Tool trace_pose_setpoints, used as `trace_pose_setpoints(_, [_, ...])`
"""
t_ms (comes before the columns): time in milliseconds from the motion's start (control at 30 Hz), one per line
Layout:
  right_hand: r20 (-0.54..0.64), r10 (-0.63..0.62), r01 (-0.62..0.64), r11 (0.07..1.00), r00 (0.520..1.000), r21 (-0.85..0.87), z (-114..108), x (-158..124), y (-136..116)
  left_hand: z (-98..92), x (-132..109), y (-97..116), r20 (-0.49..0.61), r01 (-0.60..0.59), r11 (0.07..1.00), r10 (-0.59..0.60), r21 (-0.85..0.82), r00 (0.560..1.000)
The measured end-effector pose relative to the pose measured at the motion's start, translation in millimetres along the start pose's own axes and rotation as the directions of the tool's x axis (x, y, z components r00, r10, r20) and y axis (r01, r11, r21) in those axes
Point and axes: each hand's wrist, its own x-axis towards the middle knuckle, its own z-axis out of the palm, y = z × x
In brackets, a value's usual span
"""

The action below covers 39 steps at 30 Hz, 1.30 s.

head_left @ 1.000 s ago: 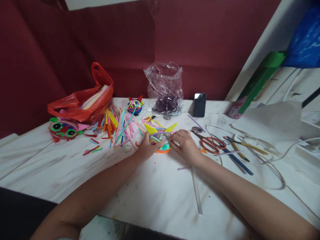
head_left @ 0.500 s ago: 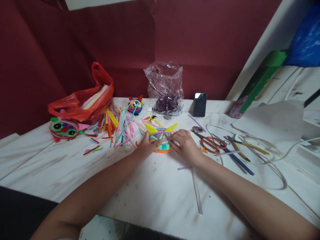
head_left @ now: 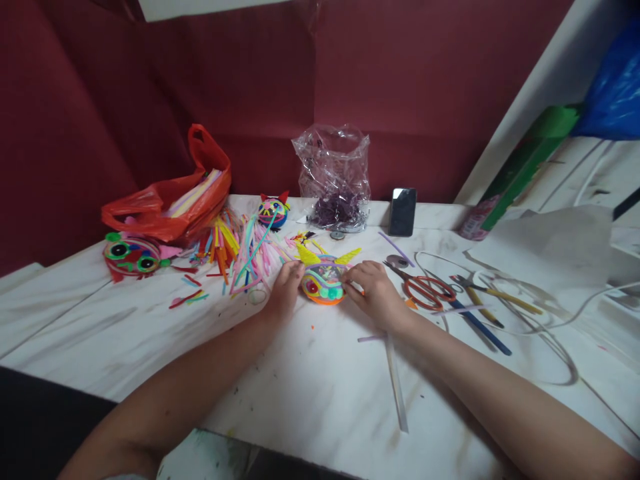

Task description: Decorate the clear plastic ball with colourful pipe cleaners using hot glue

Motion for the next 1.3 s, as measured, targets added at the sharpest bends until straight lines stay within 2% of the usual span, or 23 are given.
trace_pose_setpoints(167, [-0.008, 0.008, -0.008, 1.000, 1.000, 0.008, -1, 0, 1, -15.4, 13, 3, -0.090, -0.088, 0.986, 0.101, 0.143, 0.991])
trace_pose_setpoints(300, [-0.016, 0.016, -0.016, 1.000, 1.000, 0.007, -2, 0, 3, -26.1, 27, 8, -0.112, -0.138, 0.972, 0.161, 0.189, 0.981])
trace_pose_setpoints(500, [-0.009, 0.031, -0.031, 0.999, 0.999, 0.021, -2, 0, 4, -31.9, 32, 10, -0.052, -0.082, 0.967, 0.097, 0.241, 0.994])
trace_pose_setpoints(600, [-0.011, 0.035, -0.034, 0.999, 0.999, 0.020, -2, 0, 4, -27.6, 27, 10, -0.081, -0.070, 0.969, 0.092, 0.236, 0.992])
trace_pose_setpoints(667, [-0.012, 0.037, -0.036, 0.999, 0.999, 0.020, -2, 0, 4, -20.0, 23, 9, -0.072, -0.058, 0.983, 0.071, 0.173, 0.995])
trace_pose_setpoints(800, [-0.006, 0.016, -0.016, 1.000, 1.000, 0.019, -2, 0, 2, 0.4, 11, 1, 0.105, 0.074, 0.997, -0.072, -0.016, 0.992])
trace_pose_setpoints(867, [0.005, 0.011, -0.011, 1.000, 1.000, 0.012, -2, 0, 1, 7.1, 7, -5, 0.173, 0.094, 0.996, -0.091, -0.004, 0.981])
trace_pose_setpoints(1067, [0.006, 0.035, -0.035, 0.999, 0.999, 0.012, 0, 0, -1, 5.4, 11, -18, 0.239, -0.039, 0.998, 0.025, 0.052, 0.971])
trace_pose_setpoints(1167, [-0.004, 0.040, -0.040, 0.999, 0.999, 0.021, 1, -1, 0, 4.9, 13, -18, 0.254, -0.059, 0.996, 0.042, 0.059, 0.966])
trace_pose_setpoints(1300, [-0.008, 0.048, -0.048, 0.998, 0.999, 0.030, 1, -1, 1, 7.8, 12, -18, 0.222, -0.064, 0.994, 0.043, 0.090, 0.974])
